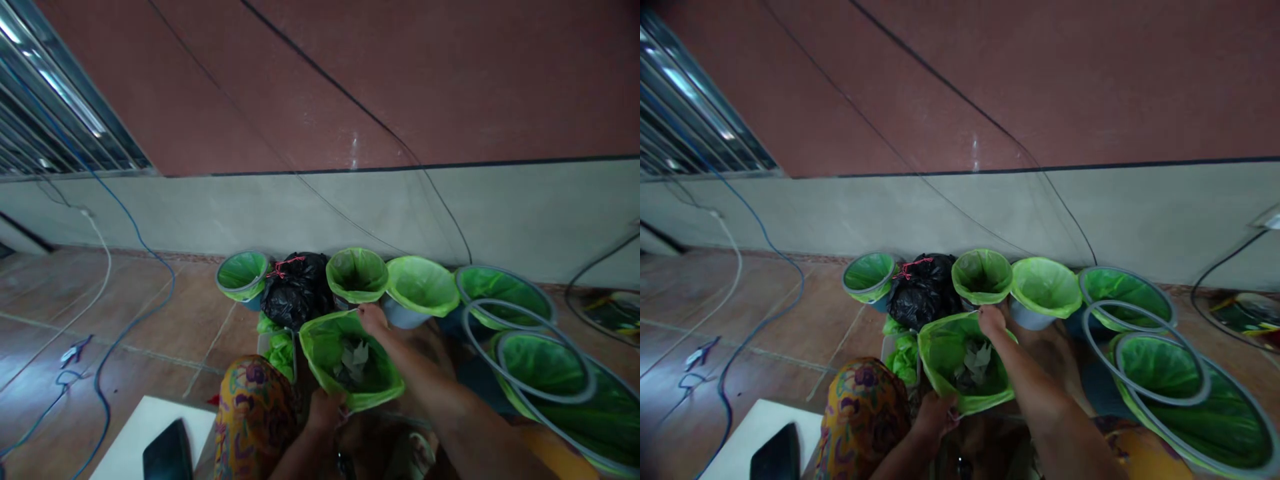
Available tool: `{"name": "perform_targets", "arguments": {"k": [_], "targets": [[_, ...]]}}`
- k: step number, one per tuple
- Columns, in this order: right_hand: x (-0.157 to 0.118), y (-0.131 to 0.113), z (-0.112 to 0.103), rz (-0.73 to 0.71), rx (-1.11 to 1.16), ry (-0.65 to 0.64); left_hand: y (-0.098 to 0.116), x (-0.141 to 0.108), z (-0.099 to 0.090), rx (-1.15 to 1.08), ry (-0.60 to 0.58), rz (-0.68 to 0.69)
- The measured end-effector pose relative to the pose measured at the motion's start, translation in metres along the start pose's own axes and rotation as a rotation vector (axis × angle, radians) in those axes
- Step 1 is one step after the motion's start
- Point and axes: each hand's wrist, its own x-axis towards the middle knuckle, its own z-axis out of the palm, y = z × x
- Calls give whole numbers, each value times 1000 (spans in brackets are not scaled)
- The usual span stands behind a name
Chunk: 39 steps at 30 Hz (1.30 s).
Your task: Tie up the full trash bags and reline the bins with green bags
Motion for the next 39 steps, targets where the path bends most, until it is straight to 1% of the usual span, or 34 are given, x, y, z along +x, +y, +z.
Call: {"name": "perform_targets", "arguments": {"k": [3, 5, 7, 10, 11, 13, 16, 18, 21, 22, 24, 25, 27, 30, 31, 33, 34, 36, 38, 39], "targets": [[-1, -4, -20, -18, 6, 60, 8, 2, 0, 28, -60, 69], [-3, -9, -38, -58, 65, 126, 21, 1, 2, 93, -64, 157], [-8, -15, -56, -95, 141, 191, 39, -7, 3, 175, -36, 278], [-19, -21, -78, -110, 230, 264, 72, -27, 4, 297, 20, 494], [-22, -23, -83, -111, 250, 276, 83, -34, 4, 346, 8, 559], [-29, -27, -92, -126, 309, 273, 101, -47, 5, 440, -51, 648], [-37, -33, -102, -158, 528, 258, 121, -56, 8, 487, -145, 770], [-43, -37, -106, -103, 744, 243, 131, -57, 9, 468, -145, 823], [-54, -38, -107, 40, 1026, 147, 150, -61, 10, 411, -105, 808], [-58, -37, -106, 54, 1094, 105, 158, -64, 10, 377, -117, 811], [-66, -34, -104, 29, 1192, 37, 174, -74, 12, 280, -201, 856], [-69, -33, -103, 15, 1225, 13, 182, -79, 13, 269, -227, 845], [-73, -31, -100, 25, 1263, -24, 194, -89, 18, 228, -232, 823], [-75, -33, -97, 23, 1255, -55, 203, -94, 28, 196, -301, 863], [-76, -35, -96, 2, 1236, -67, 205, -92, 33, 204, -322, 880], [-79, -40, -96, -70, 1189, -121, 207, -86, 41, 236, -322, 910], [-81, -42, -96, -114, 1164, -175, 208, -81, 45, 252, -313, 925], [-83, -48, -95, -211, 1107, -338, 209, -70, 53, 272, -295, 958], [-83, -51, -92, -295, 1045, -489, 210, -57, 59, 291, -293, 952], [-82, -52, -90, -316, 1026, -530, 210, -50, 61, 291, -293, 936]]}}
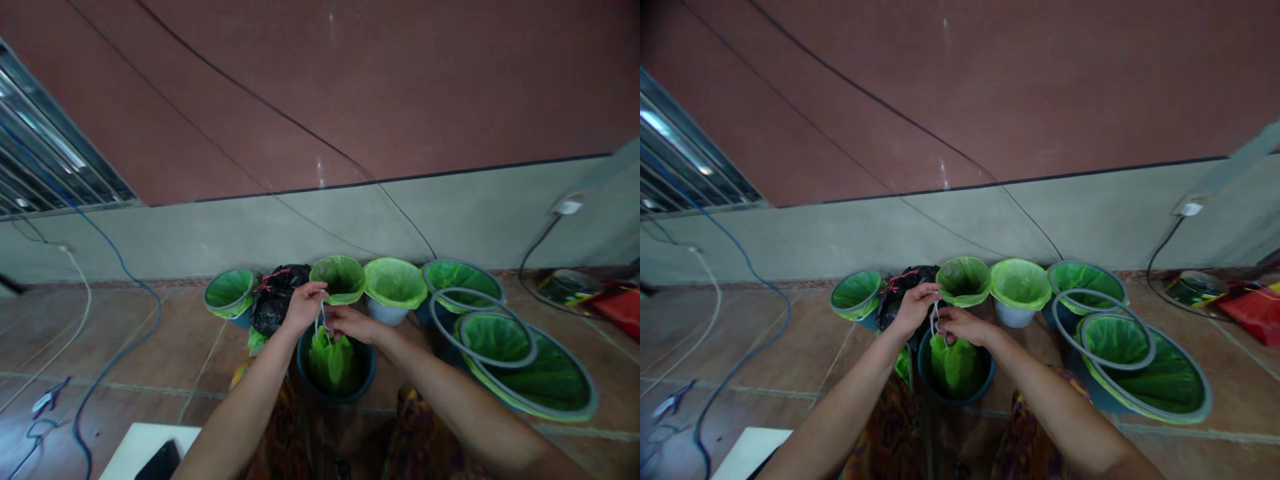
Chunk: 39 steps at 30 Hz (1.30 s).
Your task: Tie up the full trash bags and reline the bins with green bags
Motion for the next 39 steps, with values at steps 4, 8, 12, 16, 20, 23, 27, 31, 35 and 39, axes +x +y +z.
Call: {"name": "perform_targets", "arguments": {"k": [4, 8, 12, 16, 20, 23, 27, 31, 35, 39], "targets": [[12, 13, -6, 0, 90, 42, -38, 7, -4, -46, 71, -78], [24, 17, -19, -33, 193, 133, -86, -7, -5, 100, 58, -60], [31, 12, -26, -27, 231, 168, -114, -26, 9, 243, -236, 47], [33, 13, -26, -21, 250, 169, -122, -27, 22, 317, -192, 76], [31, 15, -24, -20, 302, 167, -128, -21, 27, 358, -145, 65], [30, 12, -24, -20, 340, 199, -133, -20, 33, 262, -201, 38], [28, 7, -36, 30, 349, 368, -136, -21, 34, 21, -107, -100], [18, 9, -57, 93, 146, 520, -141, -14, 19, -111, 200, -258], [2, 10, -52, 70, 19, 121, -146, -10, 12, 169, 90, -186], [0, 5, -31, 22, 47, -164, -141, -22, 24, 293, -236, -82]]}}
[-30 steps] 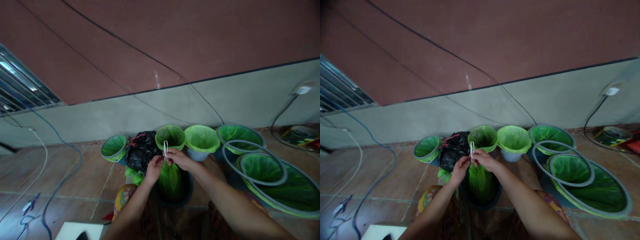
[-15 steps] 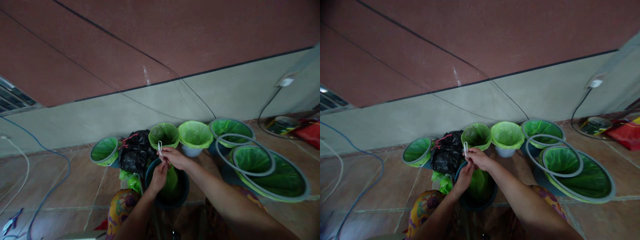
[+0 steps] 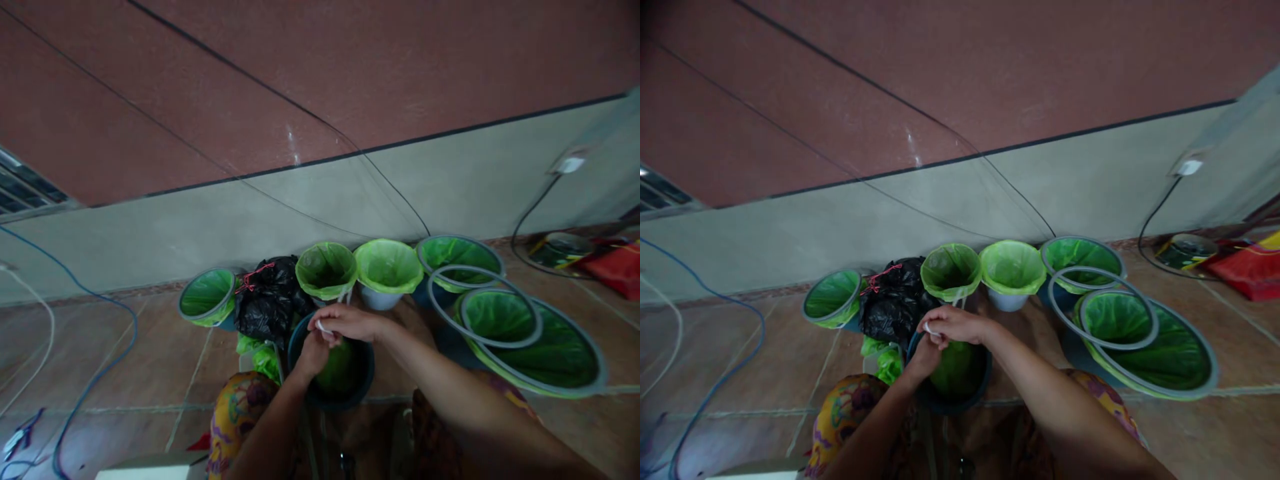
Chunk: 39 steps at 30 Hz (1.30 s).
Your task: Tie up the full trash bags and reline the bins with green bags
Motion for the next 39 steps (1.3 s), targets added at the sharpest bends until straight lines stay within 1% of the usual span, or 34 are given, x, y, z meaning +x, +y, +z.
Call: {"name": "perform_targets", "arguments": {"k": [1, 3, 5, 6, 7, 8, 9, 10, 11, 12, 14, 16, 18, 20, 23, 24, 26, 27, 29, 30, 31, 32, 33, 35, 36, 38, 39], "targets": [[3, 0, 2, -8, 36, 1, 4, -3, 3, 4, -43, 7], [9, 0, 1, -13, 120, 62, 11, -9, 8, 31, -153, 35], [15, 3, -6, -7, 170, 190, 15, -12, 8, 57, -240, 55], [17, 5, -10, 1, 161, 279, 16, -12, 8, 61, -256, 55], [18, 7, -14, 15, 116, 380, 16, -11, 7, 55, -245, 44], [18, 10, -18, 32, 30, 473, 15, -10, 5, 35, -210, 25], [18, 13, -21, 50, -89, 542, 13, -8, 4, 2, -168, -1], [16, 16, -23, 71, -229, 571, 10, -6, 4, -41, -129, -30], [14, 19, -23, 93, -372, 556, 8, -4, 3, -92, -98, -64], [12, 22, -22, 114, -506, 506, 5, -3, 3, -150, -72, -102], [6, 28, -16, 155, -729, 365, 2, 0, 1, -271, -28, -172], [2, 31, -9, 206, -922, 270, 2, 1, -1, -363, 13, -219], [0, 33, -5, 272, -1063, 245, 4, 1, -4, -401, 70, -249], [0, 34, -4, 302, -1117, 217, 6, 1, -7, -411, 119, -270], [1, 40, -8, 265, -1075, 98, 7, 1, -13, -404, 148, -271], [0, 44, -9, 281, -1048, 59, 6, 1, -15, -387, 148, -267], [-2, 51, -12, 370, -1014, 18, 4, 1, -18, -301, 130, -241], [-3, 53, -13, 412, -1014, 31, 3, 1, -19, -230, 105, -212], [-4, 54, -16, 431, -1044, 133, 5, -1, -21, -38, 20, -107], [-4, 52, -18, 388, -1060, 206, 8, -2, -21, 67, -23, -34], [-3, 49, -20, 315, -1061, 275, 11, -4, -21, 163, -58, 40], [-1, 45, -22, 223, -1034, 321, 15, -6, -20, 246, -78, 111], [1, 42, -23, 139, -982, 329, 19, -7, -19, 315, -82, 174], [8, 38, -23, 5, -843, 258, 26, -11, -18, 417, -65, 279], [11, 38, -22, -33, -782, 204, 28, -12, -17, 461, -57, 317], [16, 42, -21, -46, -696, 128, 31, -13, -17, 548, -25, 370], [17, 44, -20, -39, -657, 124, 30, -13, -17, 587, -3, 385]]}}
